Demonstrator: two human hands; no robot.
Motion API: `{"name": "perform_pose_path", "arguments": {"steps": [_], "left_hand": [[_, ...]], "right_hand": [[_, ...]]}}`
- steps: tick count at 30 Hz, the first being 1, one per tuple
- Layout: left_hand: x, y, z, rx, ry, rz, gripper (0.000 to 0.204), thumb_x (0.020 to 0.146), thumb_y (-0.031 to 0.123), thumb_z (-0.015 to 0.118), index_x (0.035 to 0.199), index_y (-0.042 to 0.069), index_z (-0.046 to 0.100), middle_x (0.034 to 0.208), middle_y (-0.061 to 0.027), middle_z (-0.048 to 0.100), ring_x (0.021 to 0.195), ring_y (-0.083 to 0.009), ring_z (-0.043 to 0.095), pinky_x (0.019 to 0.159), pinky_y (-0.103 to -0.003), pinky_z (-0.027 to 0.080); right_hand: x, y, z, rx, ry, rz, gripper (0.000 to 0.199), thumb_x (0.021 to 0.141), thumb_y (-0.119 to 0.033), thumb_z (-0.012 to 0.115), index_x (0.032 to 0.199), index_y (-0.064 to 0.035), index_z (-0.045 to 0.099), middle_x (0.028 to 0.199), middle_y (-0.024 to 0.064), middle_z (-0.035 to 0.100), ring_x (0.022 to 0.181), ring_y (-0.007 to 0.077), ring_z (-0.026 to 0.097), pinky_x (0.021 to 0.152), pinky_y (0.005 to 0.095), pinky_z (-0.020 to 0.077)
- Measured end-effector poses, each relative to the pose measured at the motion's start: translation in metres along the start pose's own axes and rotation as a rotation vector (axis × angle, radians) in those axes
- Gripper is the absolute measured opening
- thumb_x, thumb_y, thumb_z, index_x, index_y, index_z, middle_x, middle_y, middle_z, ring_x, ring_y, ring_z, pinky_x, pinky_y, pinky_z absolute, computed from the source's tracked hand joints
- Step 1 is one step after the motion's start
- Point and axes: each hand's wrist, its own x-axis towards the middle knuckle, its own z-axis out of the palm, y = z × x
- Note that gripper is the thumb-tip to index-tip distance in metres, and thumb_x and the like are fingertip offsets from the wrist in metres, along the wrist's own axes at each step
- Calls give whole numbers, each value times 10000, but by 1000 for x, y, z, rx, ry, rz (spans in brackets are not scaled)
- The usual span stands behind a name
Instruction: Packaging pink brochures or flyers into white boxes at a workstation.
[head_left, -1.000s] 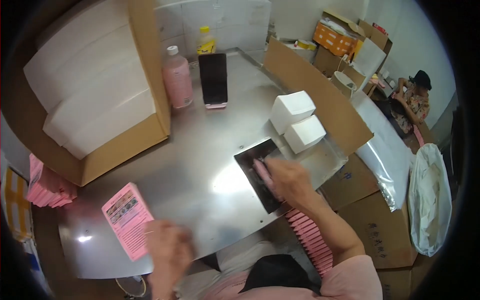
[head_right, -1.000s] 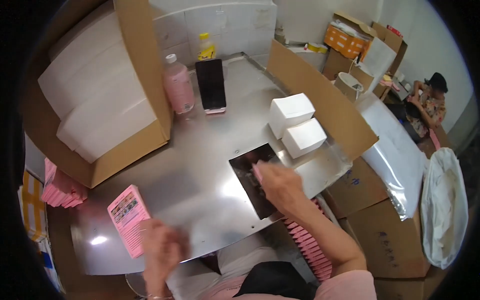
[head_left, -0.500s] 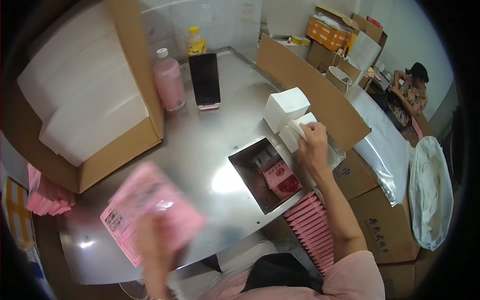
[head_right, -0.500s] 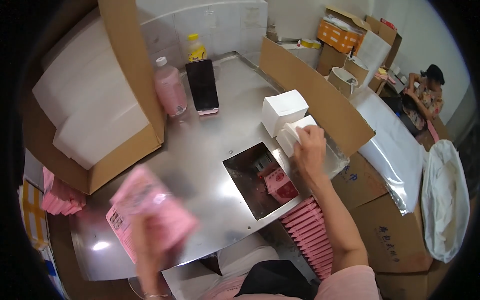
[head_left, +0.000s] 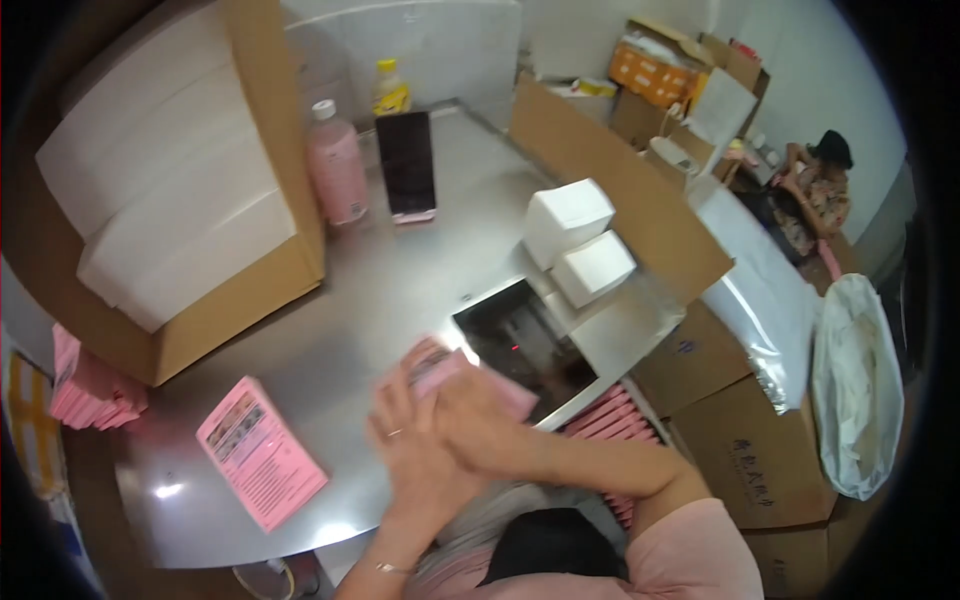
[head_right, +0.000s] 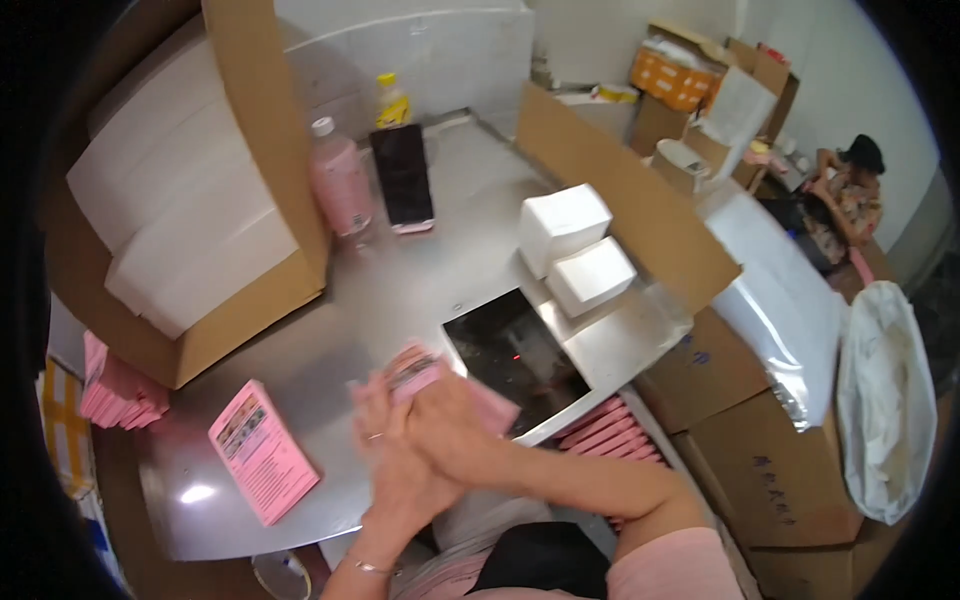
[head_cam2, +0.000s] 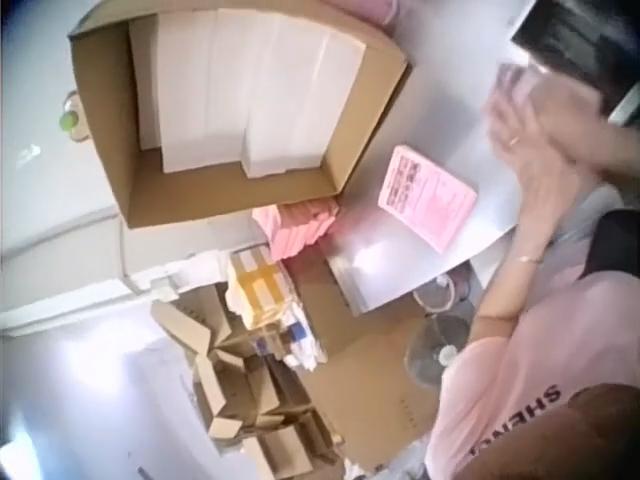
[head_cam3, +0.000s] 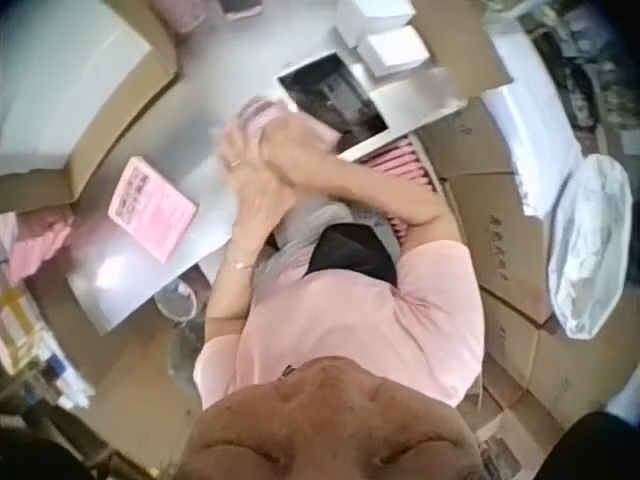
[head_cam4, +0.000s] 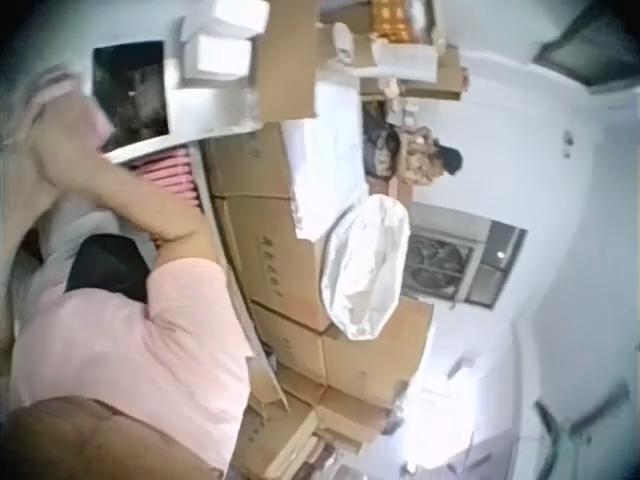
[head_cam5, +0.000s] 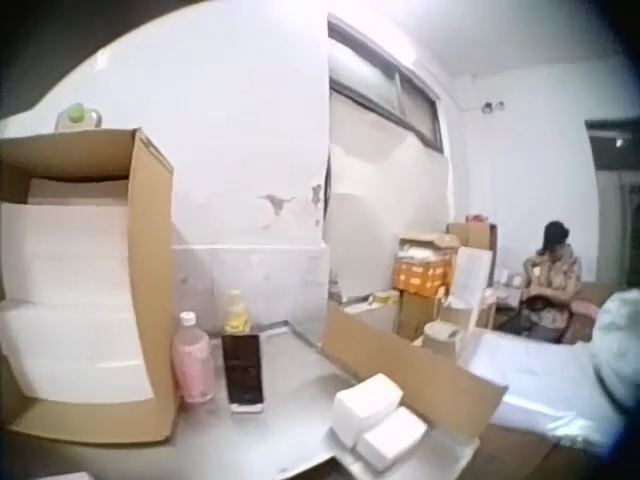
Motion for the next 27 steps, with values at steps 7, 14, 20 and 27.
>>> {"name": "perform_pose_path", "arguments": {"steps": [7,14,20,27], "left_hand": [[-19,-22,-3,282,32,56,619,730,415,716,1294,181,612,1284,-206,500,1147,-410,440,926,-530,332],[-3,-26,-9,335,100,188,608,739,492,716,1186,91,626,1252,-212,504,1101,-377,448,867,-513,337],[-3,-22,-17,222,80,218,644,695,537,757,1082,41,622,1168,-197,532,1002,-354,459,824,-506,326],[-10,-24,-7,137,-57,227,477,759,302,729,1131,25,617,1107,-204,527,970,-368,490,840,-467,394]], "right_hand": [[-30,95,-32,-497,719,322,355,827,-106,653,1136,47,570,948,142,591,905,326,588,833,459,446],[-42,163,-18,-376,736,389,135,874,-127,653,947,-20,689,872,131,551,867,305,535,749,429,420],[-45,166,-18,-241,770,401,113,872,-100,639,924,-21,700,856,132,552,859,303,534,727,426,429],[-52,162,-18,-359,877,340,355,794,-21,619,1149,-28,640,1014,180,621,986,355,570,832,400,470]]}}
